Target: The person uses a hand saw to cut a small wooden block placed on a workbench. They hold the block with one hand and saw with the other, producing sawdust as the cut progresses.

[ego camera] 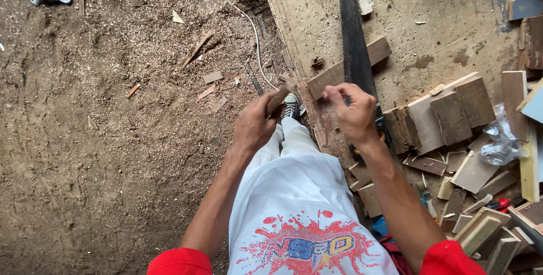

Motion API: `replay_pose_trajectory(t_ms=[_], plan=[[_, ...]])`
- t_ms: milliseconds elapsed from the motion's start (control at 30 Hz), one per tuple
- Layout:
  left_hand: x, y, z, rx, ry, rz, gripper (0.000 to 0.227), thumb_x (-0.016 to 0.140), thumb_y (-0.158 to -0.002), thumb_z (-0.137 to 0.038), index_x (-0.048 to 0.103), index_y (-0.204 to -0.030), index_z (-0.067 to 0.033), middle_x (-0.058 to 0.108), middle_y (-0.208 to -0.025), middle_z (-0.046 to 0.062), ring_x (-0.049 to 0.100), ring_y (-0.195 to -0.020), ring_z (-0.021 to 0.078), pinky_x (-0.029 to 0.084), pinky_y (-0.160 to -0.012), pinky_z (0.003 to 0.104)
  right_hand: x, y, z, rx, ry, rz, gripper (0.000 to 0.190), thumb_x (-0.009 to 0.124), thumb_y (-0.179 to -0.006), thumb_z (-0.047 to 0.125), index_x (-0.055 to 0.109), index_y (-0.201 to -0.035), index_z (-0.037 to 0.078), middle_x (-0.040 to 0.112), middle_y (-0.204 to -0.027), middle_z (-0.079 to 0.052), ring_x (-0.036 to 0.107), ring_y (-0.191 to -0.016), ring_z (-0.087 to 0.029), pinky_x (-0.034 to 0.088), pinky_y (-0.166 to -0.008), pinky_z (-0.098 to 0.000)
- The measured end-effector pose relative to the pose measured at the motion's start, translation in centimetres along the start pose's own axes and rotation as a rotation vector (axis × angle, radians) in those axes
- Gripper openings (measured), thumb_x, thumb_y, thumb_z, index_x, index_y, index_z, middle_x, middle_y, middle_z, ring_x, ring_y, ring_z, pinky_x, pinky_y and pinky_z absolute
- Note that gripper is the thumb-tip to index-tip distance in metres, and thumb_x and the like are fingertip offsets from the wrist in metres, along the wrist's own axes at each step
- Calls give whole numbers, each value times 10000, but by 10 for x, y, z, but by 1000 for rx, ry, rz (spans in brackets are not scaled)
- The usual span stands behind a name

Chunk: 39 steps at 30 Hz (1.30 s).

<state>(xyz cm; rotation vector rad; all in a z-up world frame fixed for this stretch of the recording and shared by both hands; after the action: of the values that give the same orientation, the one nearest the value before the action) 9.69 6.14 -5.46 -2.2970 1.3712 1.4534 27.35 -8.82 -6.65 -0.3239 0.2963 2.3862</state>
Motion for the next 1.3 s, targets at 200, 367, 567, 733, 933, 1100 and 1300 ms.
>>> replay_pose_trajectory(t_ms=[200,367,567,733,933,1100,1300], plan=[[31,1,19,-96,396,13,460,614,-1008,-348,483,-1359,-82,781,-873,173,788,-693,216,644,-534,343,-29,34,-65,278,89,-21,230,718,-965,199,713,-1117,27,770,-953,-113,754,-885,-203,590,-783,-335],[47,-2,13,-48,480,27,433,526,-1049,-293,417,-1428,-114,768,-906,195,784,-676,232,613,-513,333,-34,57,-88,336,192,-5,236,686,-996,221,702,-1151,45,761,-1030,-120,737,-938,-228,585,-788,-348],[55,5,1,-24,526,78,327,529,-1065,-289,428,-1316,-105,777,-881,208,784,-658,232,628,-476,325,-50,74,-102,345,147,-124,230,691,-976,212,690,-1135,46,741,-1053,-131,725,-974,-258,576,-810,-382],[67,7,16,-72,507,79,333,582,-1047,-287,486,-1284,-74,780,-931,214,782,-741,229,649,-559,330,-60,85,-104,242,341,-222,248,757,-927,175,688,-1121,36,691,-1063,-172,632,-1020,-352,504,-915,-468],[95,-20,45,-201,513,66,326,610,-1027,-253,543,-1299,-87,748,-1067,203,752,-868,231,643,-678,363,-61,104,-117,284,318,-250,598,828,-853,223,538,-1348,53,630,-1222,-187,614,-1110,-325,493,-990,-461],[98,-57,37,-152,630,34,419,658,-966,-257,506,-1326,-106,726,-1108,216,743,-939,224,647,-751,362,-43,123,-92,35,523,-313,1206,979,-607,397,265,-1521,68,383,-1468,-327,435,-1318,-461,372,-1073,-608],[124,-89,-6,-302,191,308,605,658,-903,-431,481,-1456,-262,723,-1076,179,715,-659,264,605,-510,392,-49,124,-104,55,507,-394,1089,915,-693,218,277,-1561,61,415,-1530,-259,450,-1387,-424,348,-1159,-587]])
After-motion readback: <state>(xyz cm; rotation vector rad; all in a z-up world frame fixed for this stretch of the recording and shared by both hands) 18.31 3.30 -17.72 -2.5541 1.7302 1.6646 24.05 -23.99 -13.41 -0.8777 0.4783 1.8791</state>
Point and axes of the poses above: each hand's wrist, its own y-axis away from the middle knuckle, its own x-axis out of the palm, z = x × y, the point moved 10 cm from there along -y, towards the middle knuckle
